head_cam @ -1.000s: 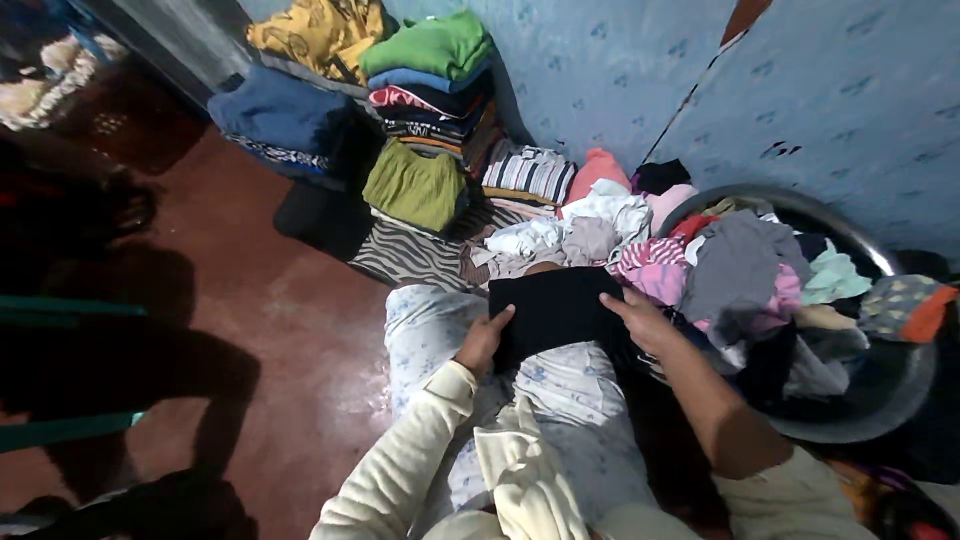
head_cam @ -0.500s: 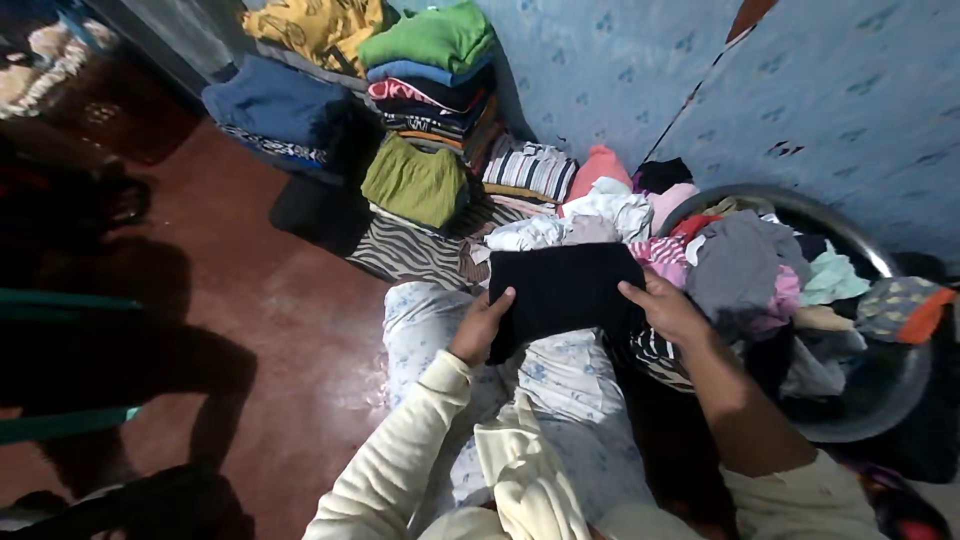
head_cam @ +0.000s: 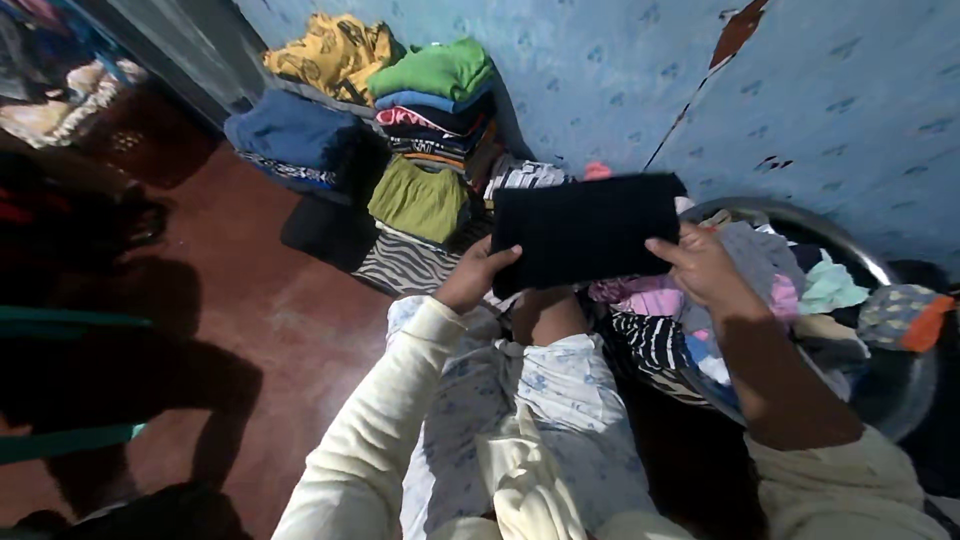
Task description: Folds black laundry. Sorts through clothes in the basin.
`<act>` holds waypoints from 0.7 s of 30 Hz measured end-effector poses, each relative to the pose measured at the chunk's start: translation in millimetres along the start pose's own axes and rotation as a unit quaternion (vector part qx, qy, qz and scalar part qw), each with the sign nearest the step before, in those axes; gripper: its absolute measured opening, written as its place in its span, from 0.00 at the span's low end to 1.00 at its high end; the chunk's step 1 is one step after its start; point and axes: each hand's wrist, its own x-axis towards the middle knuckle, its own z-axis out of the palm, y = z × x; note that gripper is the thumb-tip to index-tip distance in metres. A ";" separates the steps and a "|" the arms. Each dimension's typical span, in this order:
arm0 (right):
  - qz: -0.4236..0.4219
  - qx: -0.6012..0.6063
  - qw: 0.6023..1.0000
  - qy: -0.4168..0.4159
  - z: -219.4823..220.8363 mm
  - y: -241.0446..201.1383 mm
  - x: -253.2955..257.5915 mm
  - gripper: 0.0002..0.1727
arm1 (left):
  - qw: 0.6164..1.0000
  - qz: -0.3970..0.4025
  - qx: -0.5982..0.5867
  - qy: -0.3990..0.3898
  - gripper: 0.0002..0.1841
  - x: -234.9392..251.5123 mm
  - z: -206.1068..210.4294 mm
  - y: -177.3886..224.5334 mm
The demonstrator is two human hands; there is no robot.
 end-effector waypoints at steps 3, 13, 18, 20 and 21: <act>0.133 -0.006 0.991 -0.019 4.5 29.1 -6.5 0.15 | 0.994 -0.110 0.018 0.014 0.14 -3.8 3.7 -36.4; 0.001 -0.027 1.000 0.012 -8.8 13.0 -2.9 0.16 | 0.995 -0.005 0.090 0.032 0.13 12.1 9.5 -1.5; -0.179 -0.146 0.973 0.003 -19.3 50.3 -43.9 0.13 | 0.948 0.217 0.214 -0.089 0.13 -21.9 -0.4 -19.7; -0.218 -0.171 0.956 -0.095 -17.9 102.0 -58.9 0.19 | 0.910 0.231 0.310 -0.153 0.18 -30.6 -9.1 -64.9; -0.188 -0.205 0.952 -0.129 -14.0 124.3 -70.5 0.24 | 0.891 0.214 0.361 -0.175 0.20 -35.7 -10.8 -91.4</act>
